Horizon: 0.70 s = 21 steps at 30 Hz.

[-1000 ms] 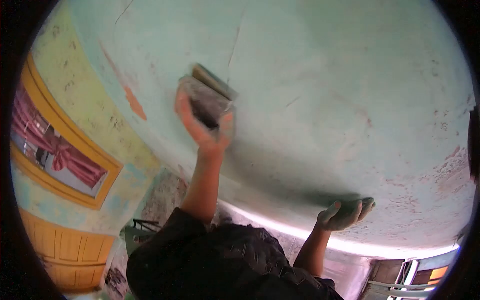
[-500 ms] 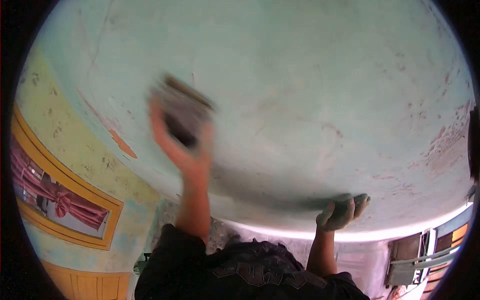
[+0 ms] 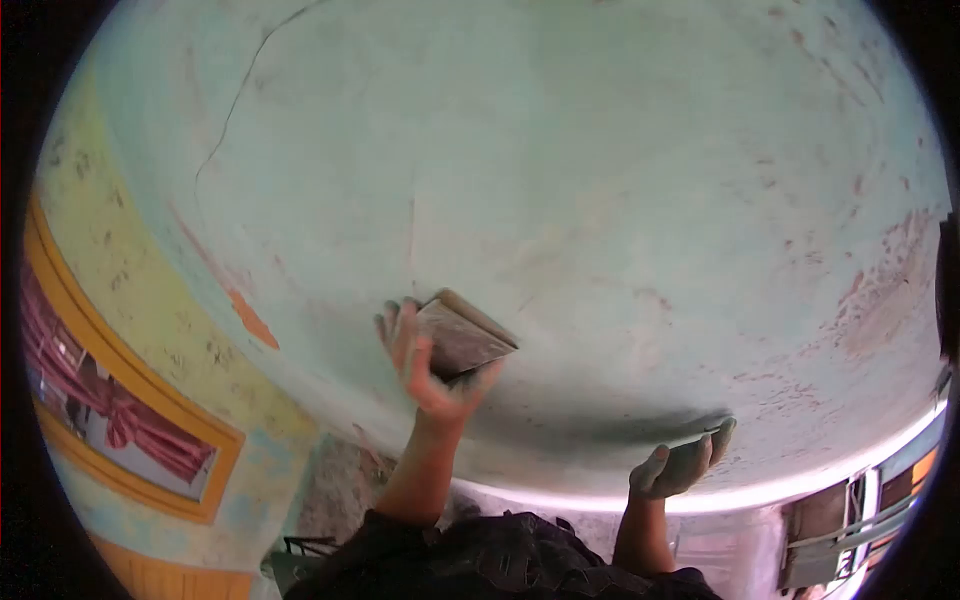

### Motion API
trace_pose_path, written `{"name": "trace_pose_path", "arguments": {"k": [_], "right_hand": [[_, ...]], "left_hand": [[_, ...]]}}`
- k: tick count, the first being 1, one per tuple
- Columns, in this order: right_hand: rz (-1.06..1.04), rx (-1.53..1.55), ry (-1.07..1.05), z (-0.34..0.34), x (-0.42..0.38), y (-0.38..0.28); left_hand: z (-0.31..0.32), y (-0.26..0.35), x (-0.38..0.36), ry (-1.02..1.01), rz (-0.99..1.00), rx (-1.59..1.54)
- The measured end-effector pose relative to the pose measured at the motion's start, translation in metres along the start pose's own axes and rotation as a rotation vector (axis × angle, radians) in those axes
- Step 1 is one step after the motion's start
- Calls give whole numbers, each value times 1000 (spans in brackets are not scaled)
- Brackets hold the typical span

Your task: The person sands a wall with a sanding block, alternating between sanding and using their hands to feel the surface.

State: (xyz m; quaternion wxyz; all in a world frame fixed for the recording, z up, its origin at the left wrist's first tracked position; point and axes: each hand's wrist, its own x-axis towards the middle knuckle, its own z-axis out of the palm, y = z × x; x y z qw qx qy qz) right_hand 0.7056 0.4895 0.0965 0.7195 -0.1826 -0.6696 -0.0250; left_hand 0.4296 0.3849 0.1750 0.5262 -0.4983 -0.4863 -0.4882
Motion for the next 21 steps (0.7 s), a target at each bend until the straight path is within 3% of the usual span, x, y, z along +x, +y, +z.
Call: {"name": "trace_pose_path", "arguments": {"k": [2,3,5,6,8,11,15,17,19,21], "right_hand": [[-53,-67,-4,-4,6,-1],[-112,-115,-32,-7,11,0],[-142,-133,-13,-5,25,0],[-142,-131,-15,-4,30,0],[-139,-134,-8,-4,39,0],[-108,-187,-76,-3,47,-3],[-90,-273,-113,-7,44,0],[-43,-248,-63,-5,39,2],[-75,-225,-45,-2,41,4],[-94,-186,-59,-2,38,4]], "left_hand": [[-3,-9,14,51,-107,-42],[-5,-6,25,85,-254,-65],[-2,-7,44,133,-298,-75],[1,-2,34,138,-289,-93],[-2,12,-13,-72,-148,46],[-1,9,-35,-37,-38,38],[-3,-5,12,190,-454,-111],[2,-1,-5,129,-310,88],[1,20,-34,-61,-102,128],[-1,19,-32,-99,-68,169]]}}
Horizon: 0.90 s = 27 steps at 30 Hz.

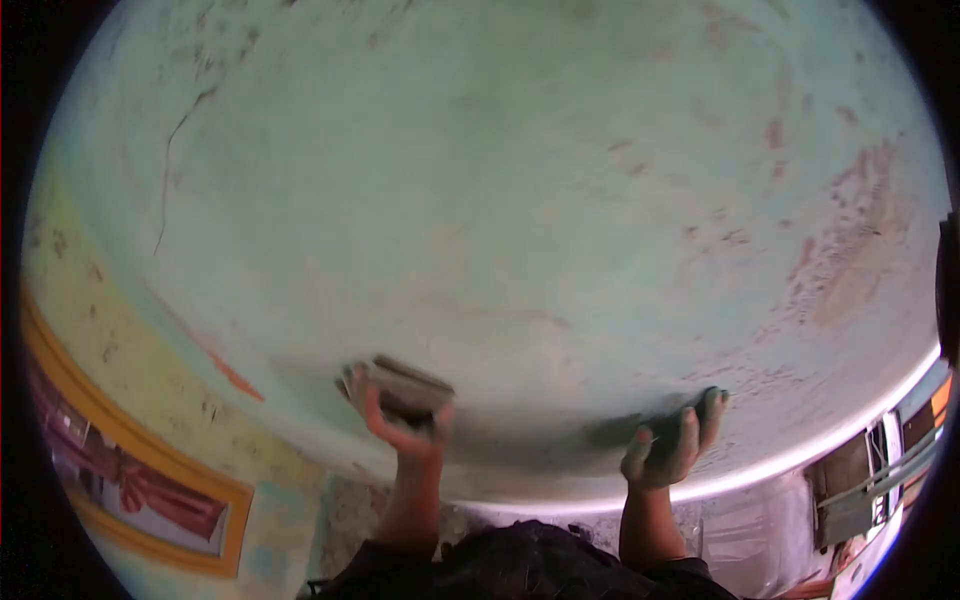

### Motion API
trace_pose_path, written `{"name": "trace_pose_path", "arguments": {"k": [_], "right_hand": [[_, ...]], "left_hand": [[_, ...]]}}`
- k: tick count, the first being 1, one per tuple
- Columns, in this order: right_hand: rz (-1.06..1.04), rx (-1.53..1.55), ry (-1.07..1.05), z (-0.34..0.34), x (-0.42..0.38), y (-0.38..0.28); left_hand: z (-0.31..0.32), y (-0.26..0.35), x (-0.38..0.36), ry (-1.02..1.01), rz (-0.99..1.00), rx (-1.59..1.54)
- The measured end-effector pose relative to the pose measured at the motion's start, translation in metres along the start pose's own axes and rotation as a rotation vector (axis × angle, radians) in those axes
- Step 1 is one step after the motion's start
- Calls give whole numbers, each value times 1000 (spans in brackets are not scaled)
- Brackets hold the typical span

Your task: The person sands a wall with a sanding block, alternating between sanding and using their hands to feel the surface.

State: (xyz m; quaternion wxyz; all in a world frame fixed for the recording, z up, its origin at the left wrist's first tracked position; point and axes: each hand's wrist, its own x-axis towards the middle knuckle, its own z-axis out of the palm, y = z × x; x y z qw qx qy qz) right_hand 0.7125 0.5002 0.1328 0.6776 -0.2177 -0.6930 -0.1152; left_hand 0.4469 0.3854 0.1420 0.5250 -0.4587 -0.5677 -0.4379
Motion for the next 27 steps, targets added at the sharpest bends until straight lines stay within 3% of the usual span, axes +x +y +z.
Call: {"name": "trace_pose_path", "arguments": {"k": [2,4,7,10,12,14,16,18,22,23,26,27], "right_hand": [[39,-19,39,-1,-4,3],[25,-5,15,1,-5,3],[-26,-64,84,8,-6,4],[-106,-14,98,7,-9,12],[-102,12,111,9,-6,10],[-93,24,118,8,-8,12],[-99,40,124,9,-13,14],[-127,86,144,10,-13,20],[-140,121,125,8,-13,23],[-145,86,121,7,-15,21],[-152,70,130,7,-16,22],[-146,61,158,7,-15,24]], "left_hand": [[2,-10,35,165,-224,-188],[-2,-25,58,208,-371,-142],[8,-11,21,133,-135,-166],[7,-14,-12,16,-56,-134],[9,-14,26,71,-125,-97],[9,-16,56,271,-312,-293],[6,-7,33,242,-289,-231],[7,1,-9,19,-17,-39],[2,-15,25,80,-79,-51],[-3,-8,46,102,-233,-107],[10,0,41,203,-280,-207],[9,3,19,119,-183,-110]]}}
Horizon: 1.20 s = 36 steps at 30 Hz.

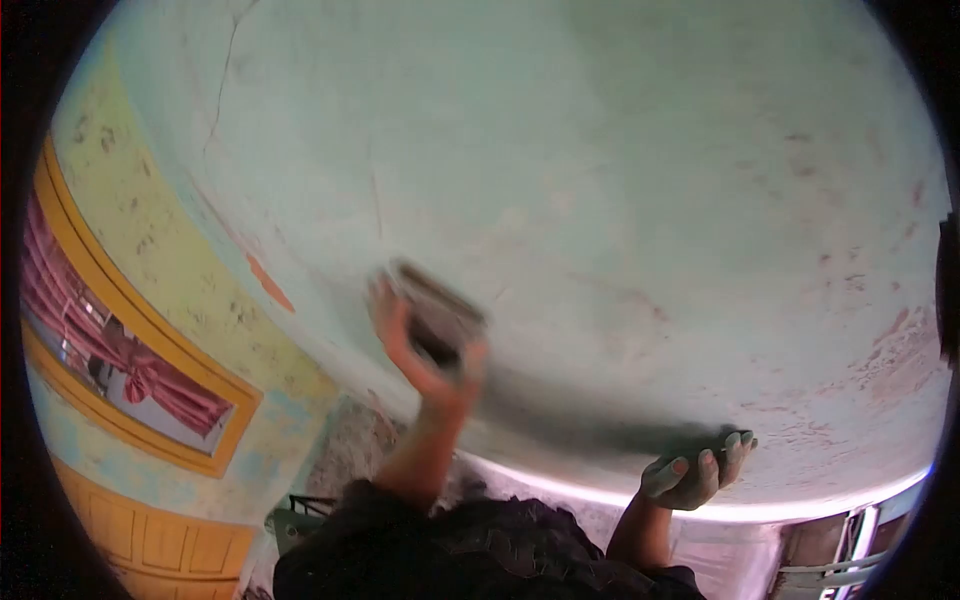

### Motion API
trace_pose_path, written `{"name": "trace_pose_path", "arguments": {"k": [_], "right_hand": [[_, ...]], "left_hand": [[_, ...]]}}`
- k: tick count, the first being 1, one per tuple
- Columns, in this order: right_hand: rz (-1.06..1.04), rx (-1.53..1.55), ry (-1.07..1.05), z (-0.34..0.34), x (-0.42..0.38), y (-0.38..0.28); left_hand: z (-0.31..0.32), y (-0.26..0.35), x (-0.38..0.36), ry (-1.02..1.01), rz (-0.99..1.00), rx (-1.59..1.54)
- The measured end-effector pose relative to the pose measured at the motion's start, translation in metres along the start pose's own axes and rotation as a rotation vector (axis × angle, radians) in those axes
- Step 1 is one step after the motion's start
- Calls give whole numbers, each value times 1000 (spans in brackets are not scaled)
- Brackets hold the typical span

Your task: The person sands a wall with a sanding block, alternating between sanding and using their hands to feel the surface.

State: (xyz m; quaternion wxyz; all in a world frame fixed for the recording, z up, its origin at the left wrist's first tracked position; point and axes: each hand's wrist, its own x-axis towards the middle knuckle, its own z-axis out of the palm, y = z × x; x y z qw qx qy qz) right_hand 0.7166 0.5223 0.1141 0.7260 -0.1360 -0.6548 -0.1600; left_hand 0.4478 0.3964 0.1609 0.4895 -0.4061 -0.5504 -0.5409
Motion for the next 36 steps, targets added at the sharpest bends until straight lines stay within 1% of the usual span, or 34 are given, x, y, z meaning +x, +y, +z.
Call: {"name": "trace_pose_path", "arguments": {"k": [1,3,4,5,7,8,10,11,13,15,16,17,19,21,22,24,25,27,28,29,31,32,33,35,36], "right_hand": [[4,47,-21,-2,-1,0],[14,85,-49,-1,-2,-1],[24,75,-54,-2,-1,-3],[35,68,-68,-4,0,-4],[36,74,-93,-4,4,-6],[51,78,-98,-3,6,-7],[66,81,-87,-5,4,-6],[53,62,-65,-2,3,-4],[52,102,-86,-4,1,-5],[22,128,-130,-5,7,-2],[5,90,-147,-4,12,-5],[-8,61,-149,-6,13,-6],[0,44,-184,-14,9,-9],[-25,12,-142,-5,12,-9],[-27,30,-145,-5,11,-9],[-30,64,-179,-7,13,-10],[-47,55,-175,-4,15,-10],[-33,45,-176,-4,11,-10],[-39,37,-189,-5,10,-9],[-40,42,-191,-7,10,-9],[-1,43,-183,-6,10,-11],[4,49,-170,-7,9,-13],[19,65,-162,-9,7,-15],[11,69,-151,4,14,-6],[0,96,-121,5,14,-4]], "left_hand": [[0,3,-5,7,28,-18],[-2,8,-13,-101,164,68],[6,5,-2,-9,66,-15],[4,14,23,14,26,-28],[11,41,63,153,-223,-169],[10,42,49,138,-240,-171],[16,42,16,39,-22,-98],[20,44,9,55,-10,-123],[23,50,-7,-33,181,-37],[22,57,31,21,80,-111],[26,62,54,103,31,-223],[25,70,74,98,-8,-285],[23,70,70,56,87,-76],[26,76,24,16,90,-152],[25,79,13,55,121,-162],[24,83,-1,-72,99,-145],[27,79,13,-56,97,-157],[29,64,54,118,-9,-241],[30,59,67,186,-44,-224],[28,59,64,186,-46,-219],[27,56,56,147,38,-164],[26,63,39,92,31,-196],[19,67,23,-21,74,-170],[19,69,30,-39,185,-151],[23,59,36,27,149,-192]]}}
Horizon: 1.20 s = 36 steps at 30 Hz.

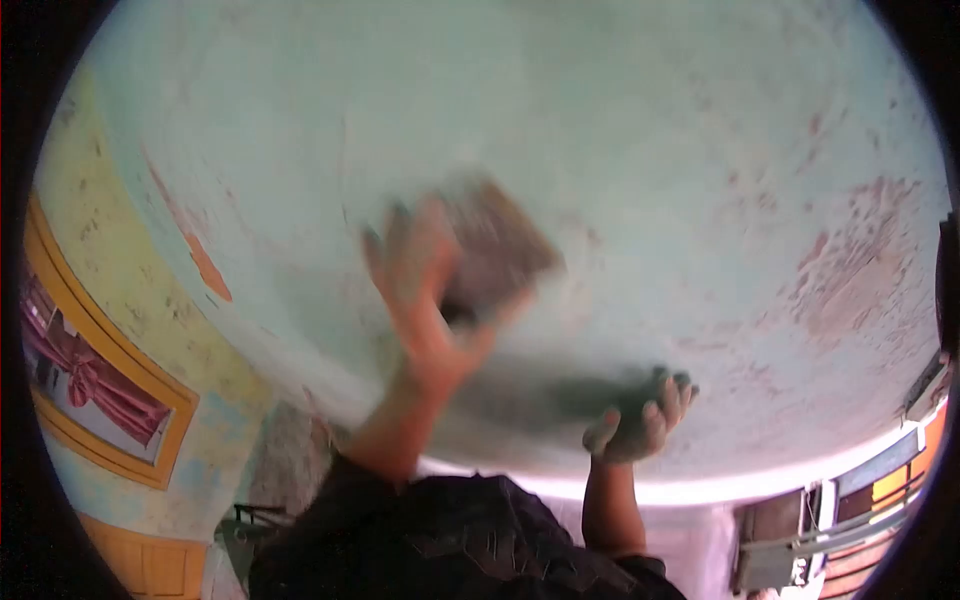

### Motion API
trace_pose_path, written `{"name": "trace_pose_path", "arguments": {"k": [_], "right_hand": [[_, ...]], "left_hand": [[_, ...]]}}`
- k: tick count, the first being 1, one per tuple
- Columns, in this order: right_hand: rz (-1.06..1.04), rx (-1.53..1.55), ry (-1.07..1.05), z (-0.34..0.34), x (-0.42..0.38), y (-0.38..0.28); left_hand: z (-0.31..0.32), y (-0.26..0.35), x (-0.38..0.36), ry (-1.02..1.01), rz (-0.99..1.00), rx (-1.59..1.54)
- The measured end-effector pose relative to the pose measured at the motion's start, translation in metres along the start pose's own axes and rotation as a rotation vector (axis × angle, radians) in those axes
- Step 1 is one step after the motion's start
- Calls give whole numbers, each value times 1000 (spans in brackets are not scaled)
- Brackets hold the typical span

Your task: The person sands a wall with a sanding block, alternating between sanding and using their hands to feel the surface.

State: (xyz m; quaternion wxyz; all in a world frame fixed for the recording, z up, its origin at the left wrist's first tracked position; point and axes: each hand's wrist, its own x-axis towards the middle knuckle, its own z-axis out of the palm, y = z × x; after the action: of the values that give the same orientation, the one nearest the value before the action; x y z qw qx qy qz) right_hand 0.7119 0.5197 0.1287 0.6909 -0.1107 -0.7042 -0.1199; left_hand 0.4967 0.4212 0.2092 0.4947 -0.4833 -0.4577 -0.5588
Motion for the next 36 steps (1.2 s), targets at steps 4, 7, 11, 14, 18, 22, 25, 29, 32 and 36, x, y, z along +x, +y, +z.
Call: {"name": "trace_pose_path", "arguments": {"k": [4,7,11,14,18,22,25,29,32,36], "right_hand": [[36,-57,-43,-8,-5,-7],[33,-72,-6,-5,-5,-6],[62,-65,-50,-14,-3,-7],[92,29,26,-13,1,-9],[142,10,46,-11,-3,-17],[217,-3,-9,-8,-10,-21],[224,39,22,-8,-6,-22],[138,-43,23,-4,-10,-17],[153,-52,-9,-14,-8,-21],[129,-25,84,-9,-7,-17]], "left_hand": [[-5,-20,36,101,-79,23],[-8,19,-20,-213,-30,82],[-9,1,-26,-171,76,-18],[-15,-33,-10,81,-147,-21],[-24,-4,-81,-177,-90,54],[-25,-24,-60,-114,-53,79],[-30,-22,-43,-119,-187,150],[-27,-8,-68,-238,70,122],[-31,-37,-54,-102,-103,18],[-34,-34,-63,-74,-178,41]]}}
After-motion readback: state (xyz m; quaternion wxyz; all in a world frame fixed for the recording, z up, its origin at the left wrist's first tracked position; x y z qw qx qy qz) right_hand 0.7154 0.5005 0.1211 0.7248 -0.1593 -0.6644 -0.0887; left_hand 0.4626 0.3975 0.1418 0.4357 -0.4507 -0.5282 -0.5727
